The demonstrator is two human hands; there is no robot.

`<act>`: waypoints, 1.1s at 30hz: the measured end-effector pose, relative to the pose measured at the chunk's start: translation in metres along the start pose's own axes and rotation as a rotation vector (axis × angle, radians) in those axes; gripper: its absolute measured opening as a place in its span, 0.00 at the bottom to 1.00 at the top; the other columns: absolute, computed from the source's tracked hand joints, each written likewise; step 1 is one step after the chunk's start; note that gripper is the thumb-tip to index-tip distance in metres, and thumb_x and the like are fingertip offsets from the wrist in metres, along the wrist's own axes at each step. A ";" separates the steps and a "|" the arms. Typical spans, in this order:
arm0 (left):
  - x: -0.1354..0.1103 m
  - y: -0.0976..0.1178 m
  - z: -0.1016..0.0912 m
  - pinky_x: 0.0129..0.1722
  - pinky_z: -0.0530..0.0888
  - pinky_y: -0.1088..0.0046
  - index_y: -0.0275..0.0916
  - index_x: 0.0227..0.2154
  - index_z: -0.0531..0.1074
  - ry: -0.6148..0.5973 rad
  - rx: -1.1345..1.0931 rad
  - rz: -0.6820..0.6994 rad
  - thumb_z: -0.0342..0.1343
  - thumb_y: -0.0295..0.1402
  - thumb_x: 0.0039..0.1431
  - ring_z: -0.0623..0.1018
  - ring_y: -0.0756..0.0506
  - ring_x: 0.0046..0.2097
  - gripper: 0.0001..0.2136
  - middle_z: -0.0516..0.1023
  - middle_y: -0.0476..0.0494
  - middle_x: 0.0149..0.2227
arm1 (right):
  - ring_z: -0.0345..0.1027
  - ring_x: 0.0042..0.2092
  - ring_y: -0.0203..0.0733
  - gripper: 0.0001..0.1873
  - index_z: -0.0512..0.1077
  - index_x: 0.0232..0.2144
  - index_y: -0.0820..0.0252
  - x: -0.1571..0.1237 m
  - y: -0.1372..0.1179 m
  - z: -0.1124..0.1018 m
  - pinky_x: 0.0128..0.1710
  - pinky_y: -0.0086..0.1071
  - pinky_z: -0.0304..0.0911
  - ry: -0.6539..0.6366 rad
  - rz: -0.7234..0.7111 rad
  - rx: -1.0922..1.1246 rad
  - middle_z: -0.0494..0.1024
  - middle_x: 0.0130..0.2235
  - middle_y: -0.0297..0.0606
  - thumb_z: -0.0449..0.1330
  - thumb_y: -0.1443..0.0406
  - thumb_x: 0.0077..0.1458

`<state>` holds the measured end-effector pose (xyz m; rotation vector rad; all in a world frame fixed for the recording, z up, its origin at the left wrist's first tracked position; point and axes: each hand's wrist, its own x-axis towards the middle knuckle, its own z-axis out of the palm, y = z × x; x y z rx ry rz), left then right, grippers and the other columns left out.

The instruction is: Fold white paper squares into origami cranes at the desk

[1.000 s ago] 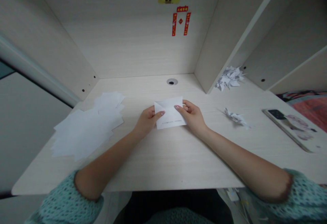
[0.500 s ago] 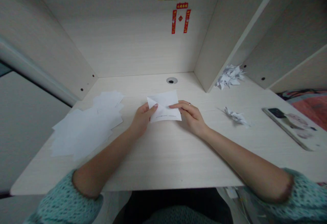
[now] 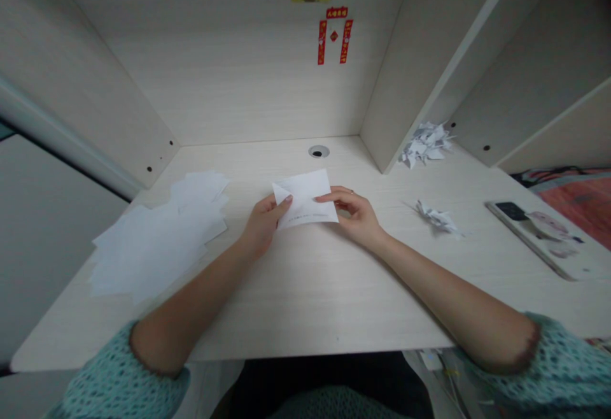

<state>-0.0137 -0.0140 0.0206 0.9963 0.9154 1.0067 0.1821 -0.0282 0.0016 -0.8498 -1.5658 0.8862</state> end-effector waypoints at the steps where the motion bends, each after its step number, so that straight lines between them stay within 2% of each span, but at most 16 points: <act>1: 0.000 0.000 0.000 0.43 0.72 0.66 0.35 0.43 0.73 -0.011 0.016 0.002 0.60 0.39 0.49 0.78 0.43 0.40 0.19 0.79 0.40 0.41 | 0.69 0.45 0.43 0.09 0.78 0.35 0.52 0.000 -0.001 0.000 0.41 0.35 0.66 0.008 0.008 0.003 0.74 0.43 0.40 0.64 0.64 0.47; 5: -0.002 0.002 -0.001 0.37 0.72 0.72 0.34 0.43 0.73 -0.060 0.111 -0.051 0.61 0.39 0.48 0.79 0.45 0.37 0.20 0.79 0.38 0.43 | 0.70 0.40 0.42 0.05 0.78 0.25 0.55 0.003 -0.002 0.000 0.40 0.35 0.65 0.106 0.069 0.086 0.76 0.37 0.38 0.67 0.61 0.43; 8: -0.004 0.002 0.000 0.36 0.73 0.73 0.36 0.44 0.73 -0.096 0.098 -0.112 0.61 0.37 0.49 0.80 0.46 0.36 0.19 0.76 0.37 0.47 | 0.69 0.34 0.39 0.10 0.75 0.20 0.56 0.005 0.000 0.002 0.38 0.34 0.63 0.175 0.185 0.166 0.77 0.30 0.35 0.67 0.58 0.42; 12: -0.006 0.004 0.001 0.40 0.73 0.70 0.36 0.45 0.73 -0.153 0.034 -0.130 0.58 0.35 0.50 0.80 0.44 0.37 0.18 0.77 0.36 0.48 | 0.66 0.29 0.36 0.13 0.73 0.20 0.58 0.004 0.003 0.004 0.35 0.32 0.62 0.193 0.338 0.280 0.74 0.24 0.31 0.66 0.56 0.43; 18: -0.006 0.004 0.000 0.42 0.72 0.68 0.36 0.48 0.71 -0.224 0.052 -0.180 0.57 0.33 0.53 0.80 0.43 0.40 0.18 0.76 0.35 0.48 | 0.67 0.31 0.37 0.12 0.73 0.21 0.58 0.004 0.001 0.006 0.36 0.31 0.62 0.208 0.383 0.398 0.76 0.27 0.33 0.67 0.57 0.42; 21: -0.006 0.005 0.001 0.42 0.72 0.67 0.34 0.47 0.71 -0.174 0.039 -0.170 0.55 0.39 0.55 0.79 0.41 0.42 0.19 0.76 0.34 0.48 | 0.67 0.30 0.36 0.12 0.72 0.21 0.58 0.006 0.000 0.006 0.36 0.31 0.63 0.236 0.374 0.405 0.75 0.26 0.32 0.68 0.57 0.41; 25: -0.008 0.009 0.005 0.43 0.73 0.64 0.34 0.49 0.69 -0.103 0.017 -0.112 0.47 0.54 0.55 0.79 0.38 0.44 0.29 0.75 0.32 0.49 | 0.66 0.28 0.35 0.14 0.70 0.20 0.58 0.007 0.000 0.004 0.35 0.31 0.63 0.279 0.345 0.359 0.74 0.24 0.31 0.69 0.57 0.39; 27: -0.011 0.010 0.008 0.45 0.72 0.64 0.39 0.54 0.64 -0.098 0.054 -0.033 0.54 0.52 0.52 0.78 0.39 0.44 0.30 0.75 0.35 0.49 | 0.66 0.28 0.34 0.14 0.70 0.20 0.58 0.007 -0.001 0.005 0.34 0.31 0.63 0.283 0.336 0.345 0.74 0.23 0.30 0.69 0.57 0.39; 29: -0.014 0.010 0.012 0.46 0.72 0.64 0.42 0.57 0.59 -0.059 0.126 0.025 0.63 0.43 0.46 0.79 0.42 0.43 0.35 0.77 0.39 0.46 | 0.66 0.28 0.34 0.14 0.70 0.20 0.58 0.006 -0.002 0.006 0.34 0.31 0.64 0.272 0.337 0.347 0.74 0.24 0.30 0.69 0.56 0.39; 31: -0.016 0.007 0.014 0.46 0.72 0.67 0.41 0.57 0.59 0.012 0.174 0.081 0.66 0.38 0.43 0.78 0.45 0.41 0.36 0.79 0.44 0.40 | 0.67 0.28 0.34 0.14 0.71 0.21 0.59 0.004 -0.004 0.008 0.35 0.31 0.64 0.252 0.343 0.352 0.75 0.24 0.31 0.69 0.56 0.39; 33: -0.015 0.004 0.014 0.45 0.72 0.68 0.40 0.56 0.61 0.061 0.193 0.117 0.64 0.38 0.45 0.78 0.47 0.39 0.34 0.79 0.46 0.36 | 0.67 0.28 0.34 0.13 0.72 0.20 0.59 0.003 -0.005 0.009 0.34 0.32 0.65 0.249 0.370 0.349 0.75 0.24 0.31 0.69 0.56 0.39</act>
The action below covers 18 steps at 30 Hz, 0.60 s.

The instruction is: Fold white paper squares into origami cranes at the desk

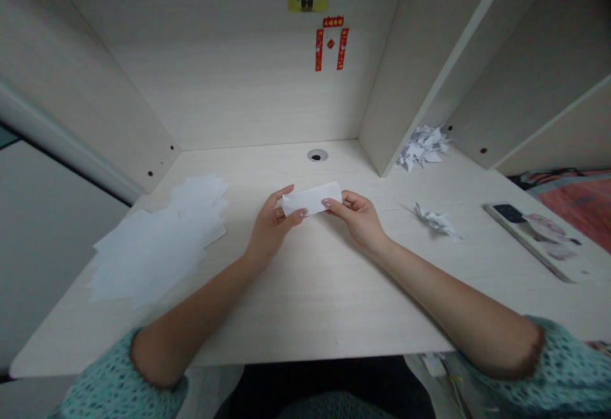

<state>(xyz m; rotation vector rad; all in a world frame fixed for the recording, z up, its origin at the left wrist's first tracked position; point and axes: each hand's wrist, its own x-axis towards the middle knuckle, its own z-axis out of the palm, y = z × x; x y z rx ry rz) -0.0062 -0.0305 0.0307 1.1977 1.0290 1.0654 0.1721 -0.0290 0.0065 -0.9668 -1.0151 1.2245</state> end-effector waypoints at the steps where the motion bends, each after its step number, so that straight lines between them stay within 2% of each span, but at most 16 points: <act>1: 0.001 -0.002 0.000 0.45 0.73 0.68 0.40 0.56 0.61 0.017 0.004 0.005 0.64 0.38 0.45 0.78 0.47 0.39 0.33 0.79 0.46 0.36 | 0.67 0.27 0.35 0.13 0.73 0.20 0.59 -0.001 0.000 0.001 0.34 0.32 0.66 0.010 0.024 -0.001 0.75 0.23 0.31 0.69 0.57 0.38; 7: 0.007 -0.006 -0.006 0.46 0.75 0.68 0.39 0.53 0.66 0.045 -0.022 -0.030 0.63 0.37 0.46 0.77 0.45 0.45 0.29 0.80 0.45 0.40 | 0.69 0.27 0.36 0.14 0.75 0.19 0.59 -0.001 0.004 0.001 0.34 0.33 0.68 0.067 0.140 0.032 0.76 0.23 0.34 0.69 0.55 0.37; 11: 0.007 -0.006 -0.006 0.45 0.75 0.66 0.36 0.45 0.73 0.004 -0.004 -0.050 0.62 0.38 0.47 0.77 0.43 0.44 0.20 0.80 0.43 0.39 | 0.68 0.26 0.34 0.13 0.75 0.18 0.60 0.000 0.005 0.000 0.33 0.32 0.67 0.075 0.132 0.018 0.76 0.22 0.33 0.69 0.56 0.39; 14: 0.007 -0.008 -0.007 0.45 0.75 0.65 0.35 0.42 0.75 -0.012 -0.004 -0.070 0.62 0.39 0.48 0.78 0.44 0.42 0.18 0.80 0.42 0.39 | 0.69 0.29 0.35 0.12 0.76 0.22 0.59 0.000 0.004 -0.001 0.34 0.31 0.67 0.091 0.129 0.058 0.77 0.25 0.33 0.70 0.58 0.37; 18: 0.007 -0.011 -0.006 0.46 0.75 0.66 0.35 0.41 0.75 -0.020 -0.025 -0.084 0.62 0.38 0.48 0.78 0.45 0.42 0.17 0.80 0.42 0.40 | 0.70 0.29 0.34 0.16 0.75 0.28 0.59 0.000 0.002 0.000 0.34 0.30 0.66 0.139 0.111 0.103 0.79 0.28 0.33 0.71 0.61 0.34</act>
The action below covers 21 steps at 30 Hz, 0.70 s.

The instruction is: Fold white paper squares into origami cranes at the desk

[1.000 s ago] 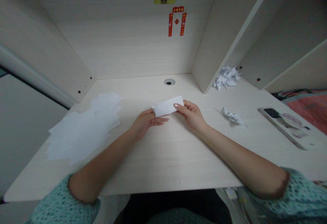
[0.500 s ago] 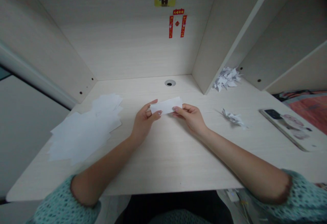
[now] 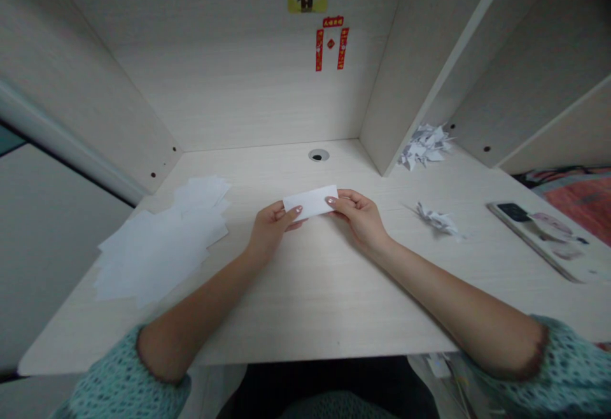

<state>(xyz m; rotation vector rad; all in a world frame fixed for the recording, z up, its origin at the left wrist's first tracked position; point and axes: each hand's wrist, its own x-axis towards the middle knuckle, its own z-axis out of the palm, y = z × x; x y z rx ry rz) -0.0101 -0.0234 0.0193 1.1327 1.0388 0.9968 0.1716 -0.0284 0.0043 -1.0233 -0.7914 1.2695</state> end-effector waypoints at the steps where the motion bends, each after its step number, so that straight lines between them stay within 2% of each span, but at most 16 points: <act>1: 0.000 0.000 0.000 0.45 0.75 0.67 0.35 0.41 0.75 -0.002 0.001 0.001 0.62 0.38 0.48 0.77 0.45 0.42 0.17 0.80 0.42 0.40 | 0.70 0.29 0.35 0.16 0.74 0.28 0.59 0.000 -0.001 0.000 0.33 0.30 0.66 0.011 -0.014 -0.004 0.79 0.27 0.33 0.71 0.61 0.34; 9: -0.001 0.003 0.002 0.44 0.76 0.67 0.37 0.41 0.75 0.018 0.030 0.011 0.62 0.38 0.48 0.77 0.44 0.43 0.16 0.80 0.44 0.40 | 0.72 0.27 0.36 0.21 0.69 0.34 0.57 -0.004 -0.003 0.001 0.32 0.31 0.66 0.010 -0.110 -0.063 0.80 0.25 0.32 0.70 0.59 0.35; 15: -0.002 0.003 0.001 0.45 0.76 0.65 0.37 0.39 0.76 0.028 0.047 0.032 0.62 0.38 0.48 0.77 0.44 0.43 0.15 0.80 0.44 0.39 | 0.72 0.28 0.38 0.24 0.72 0.36 0.59 -0.003 -0.002 0.001 0.34 0.33 0.66 0.040 -0.076 -0.064 0.80 0.26 0.34 0.71 0.58 0.34; 21: -0.001 0.001 0.000 0.45 0.76 0.65 0.37 0.38 0.75 0.019 0.053 0.041 0.62 0.39 0.48 0.77 0.43 0.44 0.15 0.80 0.44 0.39 | 0.71 0.30 0.36 0.19 0.76 0.31 0.61 0.000 0.002 0.000 0.35 0.32 0.66 0.037 -0.017 -0.001 0.80 0.29 0.35 0.71 0.60 0.33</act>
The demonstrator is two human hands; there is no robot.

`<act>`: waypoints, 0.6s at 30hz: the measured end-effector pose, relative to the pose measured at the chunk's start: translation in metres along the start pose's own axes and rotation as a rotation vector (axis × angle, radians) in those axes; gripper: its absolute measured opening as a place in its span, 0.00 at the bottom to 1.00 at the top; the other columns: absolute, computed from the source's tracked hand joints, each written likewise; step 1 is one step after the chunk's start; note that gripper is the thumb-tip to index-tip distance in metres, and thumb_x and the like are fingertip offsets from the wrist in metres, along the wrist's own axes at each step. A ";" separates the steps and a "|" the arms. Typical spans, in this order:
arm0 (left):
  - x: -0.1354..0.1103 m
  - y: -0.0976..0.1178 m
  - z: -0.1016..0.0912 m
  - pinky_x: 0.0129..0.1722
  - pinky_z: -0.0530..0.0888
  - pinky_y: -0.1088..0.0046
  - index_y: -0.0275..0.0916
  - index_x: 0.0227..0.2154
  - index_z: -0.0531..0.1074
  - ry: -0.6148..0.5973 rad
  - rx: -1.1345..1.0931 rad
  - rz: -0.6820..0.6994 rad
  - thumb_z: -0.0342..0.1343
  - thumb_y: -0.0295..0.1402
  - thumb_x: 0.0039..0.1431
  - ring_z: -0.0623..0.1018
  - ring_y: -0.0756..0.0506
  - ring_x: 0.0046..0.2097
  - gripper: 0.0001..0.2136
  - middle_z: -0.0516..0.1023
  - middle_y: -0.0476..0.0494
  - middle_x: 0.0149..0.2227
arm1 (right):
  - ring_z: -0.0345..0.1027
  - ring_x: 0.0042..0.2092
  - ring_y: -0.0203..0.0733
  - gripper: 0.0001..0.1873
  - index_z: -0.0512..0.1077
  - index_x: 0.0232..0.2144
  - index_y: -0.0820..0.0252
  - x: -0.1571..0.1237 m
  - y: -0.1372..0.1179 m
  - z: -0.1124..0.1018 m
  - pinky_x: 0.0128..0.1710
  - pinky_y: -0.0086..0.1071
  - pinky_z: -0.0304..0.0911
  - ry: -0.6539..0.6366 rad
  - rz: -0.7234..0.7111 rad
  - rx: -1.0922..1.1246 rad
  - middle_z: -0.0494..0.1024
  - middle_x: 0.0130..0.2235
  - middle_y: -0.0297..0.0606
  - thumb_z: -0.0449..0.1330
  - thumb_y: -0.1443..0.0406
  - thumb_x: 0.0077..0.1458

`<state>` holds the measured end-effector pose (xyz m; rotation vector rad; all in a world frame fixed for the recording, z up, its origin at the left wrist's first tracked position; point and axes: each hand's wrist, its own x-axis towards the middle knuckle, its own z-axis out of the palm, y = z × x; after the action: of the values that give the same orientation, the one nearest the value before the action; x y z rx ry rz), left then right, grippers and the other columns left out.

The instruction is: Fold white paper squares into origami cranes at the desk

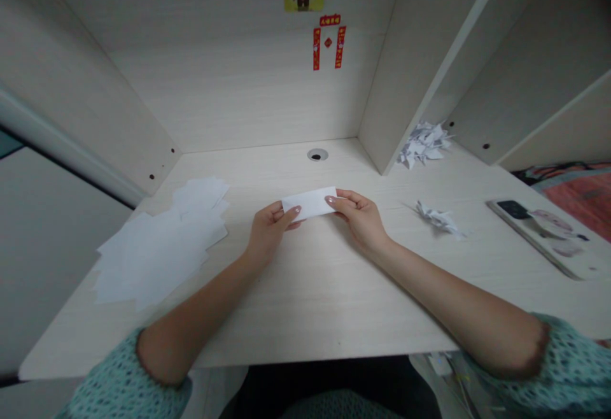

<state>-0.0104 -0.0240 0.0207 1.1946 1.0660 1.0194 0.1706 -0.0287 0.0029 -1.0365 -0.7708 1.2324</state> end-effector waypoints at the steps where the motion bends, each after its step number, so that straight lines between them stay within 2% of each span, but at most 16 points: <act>1: 0.000 0.000 0.000 0.44 0.77 0.66 0.37 0.37 0.76 0.004 0.004 -0.001 0.62 0.39 0.48 0.77 0.44 0.44 0.14 0.80 0.45 0.38 | 0.71 0.29 0.36 0.19 0.76 0.31 0.61 0.000 0.000 0.000 0.35 0.32 0.66 0.003 0.003 0.002 0.80 0.29 0.35 0.71 0.61 0.33; 13: -0.001 0.001 0.003 0.40 0.76 0.69 0.37 0.35 0.75 0.000 0.028 -0.011 0.62 0.39 0.47 0.77 0.46 0.39 0.14 0.80 0.46 0.35 | 0.71 0.27 0.38 0.22 0.74 0.36 0.59 -0.005 0.001 0.001 0.34 0.36 0.66 0.070 -0.110 -0.019 0.80 0.26 0.35 0.71 0.60 0.35; 16: -0.001 0.003 0.002 0.35 0.75 0.72 0.36 0.33 0.74 -0.027 0.107 0.002 0.62 0.39 0.47 0.77 0.47 0.35 0.13 0.79 0.46 0.32 | 0.71 0.28 0.38 0.21 0.74 0.36 0.59 -0.003 -0.001 0.000 0.34 0.34 0.66 0.051 -0.126 -0.039 0.80 0.26 0.34 0.70 0.60 0.36; 18: -0.004 0.005 0.002 0.34 0.74 0.73 0.37 0.35 0.74 -0.043 0.187 0.061 0.61 0.40 0.48 0.77 0.46 0.35 0.13 0.79 0.45 0.33 | 0.71 0.28 0.37 0.20 0.74 0.36 0.58 -0.002 -0.002 -0.002 0.34 0.33 0.65 0.004 -0.134 -0.083 0.80 0.25 0.34 0.69 0.60 0.38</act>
<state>-0.0090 -0.0274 0.0265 1.4012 1.1148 0.9520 0.1730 -0.0313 0.0045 -1.0372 -0.8796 1.0913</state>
